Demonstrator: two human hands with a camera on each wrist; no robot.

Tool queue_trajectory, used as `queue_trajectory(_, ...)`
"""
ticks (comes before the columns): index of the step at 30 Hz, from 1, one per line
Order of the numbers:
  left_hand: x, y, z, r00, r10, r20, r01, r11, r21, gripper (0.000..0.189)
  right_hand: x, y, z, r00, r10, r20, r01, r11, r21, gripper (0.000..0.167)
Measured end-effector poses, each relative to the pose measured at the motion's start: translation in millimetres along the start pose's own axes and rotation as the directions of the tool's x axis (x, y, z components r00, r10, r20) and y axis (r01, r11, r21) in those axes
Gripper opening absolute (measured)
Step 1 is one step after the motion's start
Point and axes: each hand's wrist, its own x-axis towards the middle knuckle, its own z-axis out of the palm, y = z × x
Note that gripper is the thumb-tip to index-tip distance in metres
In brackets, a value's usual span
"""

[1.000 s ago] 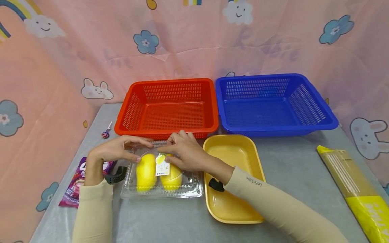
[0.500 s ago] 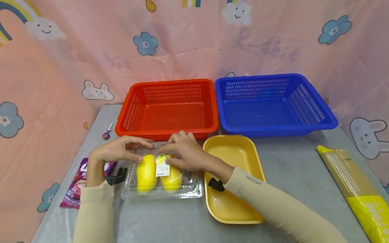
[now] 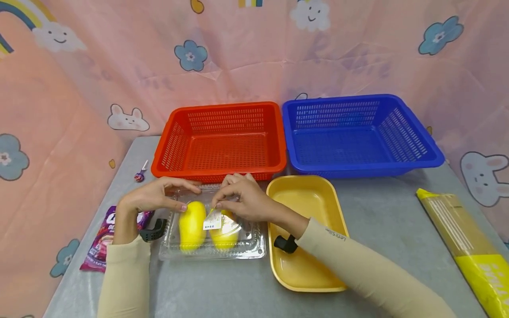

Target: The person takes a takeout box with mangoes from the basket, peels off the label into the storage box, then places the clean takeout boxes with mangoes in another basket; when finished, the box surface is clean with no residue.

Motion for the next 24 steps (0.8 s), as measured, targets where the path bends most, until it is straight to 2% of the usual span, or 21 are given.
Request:
queue_trajectory(3,0.8,0.5,0.3,1.000,-0.005,0.004,0.005,1.000,0.001,0.045,-2.4,1.8,-6.8,0.999,-0.001,0.039,-0.005,0.988,0.154,0.007)
queue_trajectory(6,0.6,2.0,0.5,1.000,-0.020,0.008,0.020,1.000,0.007,0.046,-5.3,0.9,-19.9,0.999,0.040,0.032,-0.048,0.935,0.352,0.009)
queue_trajectory(9,0.1,3.2,0.6,1.000,-0.025,0.003,0.025,1.000,0.015,0.045,-11.2,-2.4,-42.0,0.997,0.072,-0.029,-0.051,0.890,0.453,0.011)
queue_trajectory(10,-0.4,3.2,0.7,1.000,-0.025,-0.002,0.025,1.000,0.017,0.045,-14.2,-3.2,-50.5,0.996,0.078,-0.047,-0.049,0.896,0.442,0.011)
queue_trajectory(12,-1.7,2.8,0.9,1.000,-0.021,-0.007,0.021,1.000,0.010,0.045,-22.3,-4.9,-68.2,0.995,0.087,-0.049,-0.063,0.928,0.367,0.012)
queue_trajectory(15,-1.7,3.0,1.7,1.000,-0.019,-0.008,0.019,1.000,0.016,0.045,-41.6,-2.5,-94.9,0.992,0.122,-0.008,-0.117,0.964,0.240,0.012)
queue_trajectory(19,-2.6,4.0,2.2,0.999,-0.032,0.000,0.032,0.999,0.033,0.046,-74.0,10.8,-120.6,0.979,0.202,0.017,-0.203,0.971,0.124,0.011)
queue_trajectory(24,-2.1,6.9,3.1,0.999,-0.048,-0.008,0.049,0.997,0.054,0.047,-113.8,30.1,-124.2,0.957,0.291,0.019,-0.291,0.955,0.060,0.009)
